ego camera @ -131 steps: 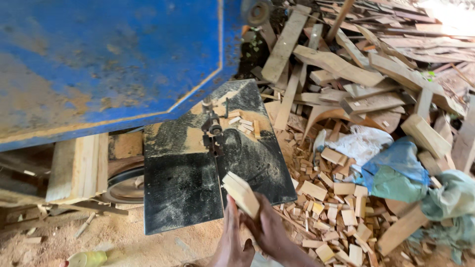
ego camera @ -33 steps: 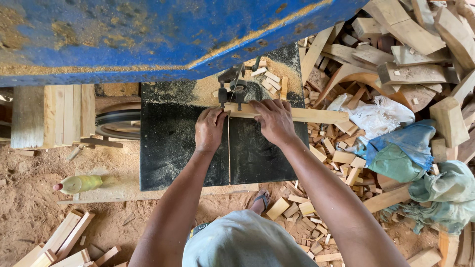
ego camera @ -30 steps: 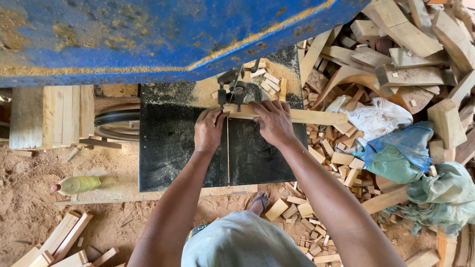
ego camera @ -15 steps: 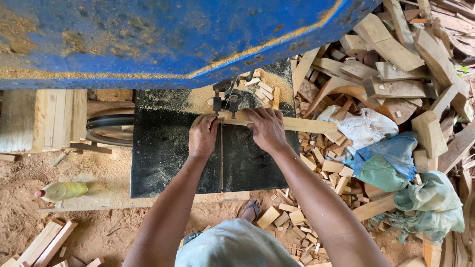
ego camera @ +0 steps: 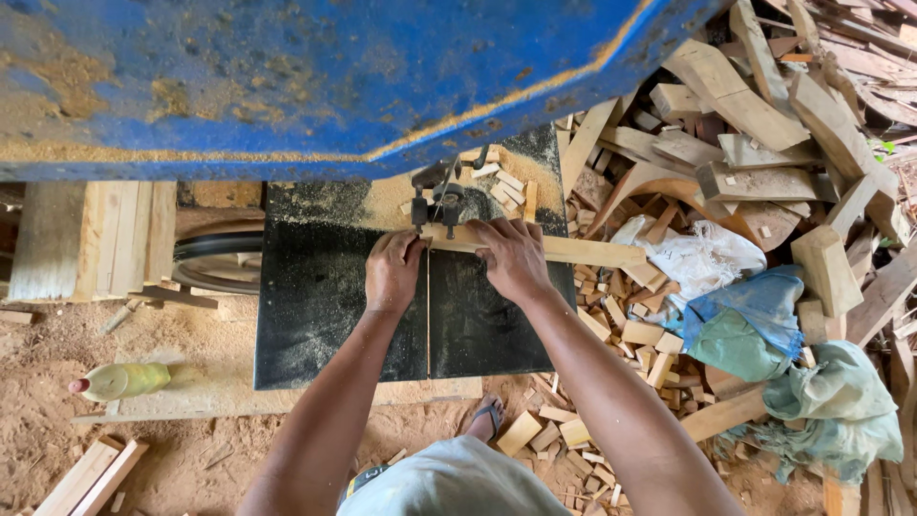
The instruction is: The person uses a band saw to cut small rectangular pieces of wood from longer wooden strips, feeding the strips into the blade by hand and setting the cut pieces aside.
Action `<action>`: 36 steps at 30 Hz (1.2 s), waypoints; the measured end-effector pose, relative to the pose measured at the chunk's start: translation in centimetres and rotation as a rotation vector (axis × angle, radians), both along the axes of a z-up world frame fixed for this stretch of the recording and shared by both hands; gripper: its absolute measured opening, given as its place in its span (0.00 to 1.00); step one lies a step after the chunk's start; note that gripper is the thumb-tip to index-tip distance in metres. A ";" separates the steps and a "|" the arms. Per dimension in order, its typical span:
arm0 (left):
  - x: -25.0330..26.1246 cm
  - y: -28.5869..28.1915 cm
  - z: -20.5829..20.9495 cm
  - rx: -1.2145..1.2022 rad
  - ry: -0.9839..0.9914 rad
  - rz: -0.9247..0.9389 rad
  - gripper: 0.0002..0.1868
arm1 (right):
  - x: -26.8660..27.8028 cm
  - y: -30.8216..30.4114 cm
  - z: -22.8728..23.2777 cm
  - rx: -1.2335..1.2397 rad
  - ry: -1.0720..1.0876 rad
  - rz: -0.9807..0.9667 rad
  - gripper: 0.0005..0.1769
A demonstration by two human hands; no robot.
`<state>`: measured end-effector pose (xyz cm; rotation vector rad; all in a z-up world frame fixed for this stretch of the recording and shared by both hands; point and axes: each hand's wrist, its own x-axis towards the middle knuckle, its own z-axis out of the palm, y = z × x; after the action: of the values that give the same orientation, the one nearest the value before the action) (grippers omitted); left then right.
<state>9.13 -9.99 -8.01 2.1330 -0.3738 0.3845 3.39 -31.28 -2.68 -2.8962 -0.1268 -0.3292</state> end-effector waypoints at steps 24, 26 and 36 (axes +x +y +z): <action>-15.4 7.1 15.0 -0.272 0.780 -0.104 0.20 | -24.2 5.8 2.8 0.144 -0.303 0.096 0.30; -17.6 4.3 18.4 -0.410 0.456 -0.801 0.21 | -24.3 6.1 2.4 0.125 -0.313 0.135 0.31; -19.0 7.5 8.7 0.532 0.661 -0.792 0.63 | -22.0 7.9 6.8 0.048 0.039 0.299 0.28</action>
<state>-9.88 -2.45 0.65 2.2358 -0.9376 -0.9376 -18.63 -23.37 4.07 -2.7785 -0.5301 -0.2178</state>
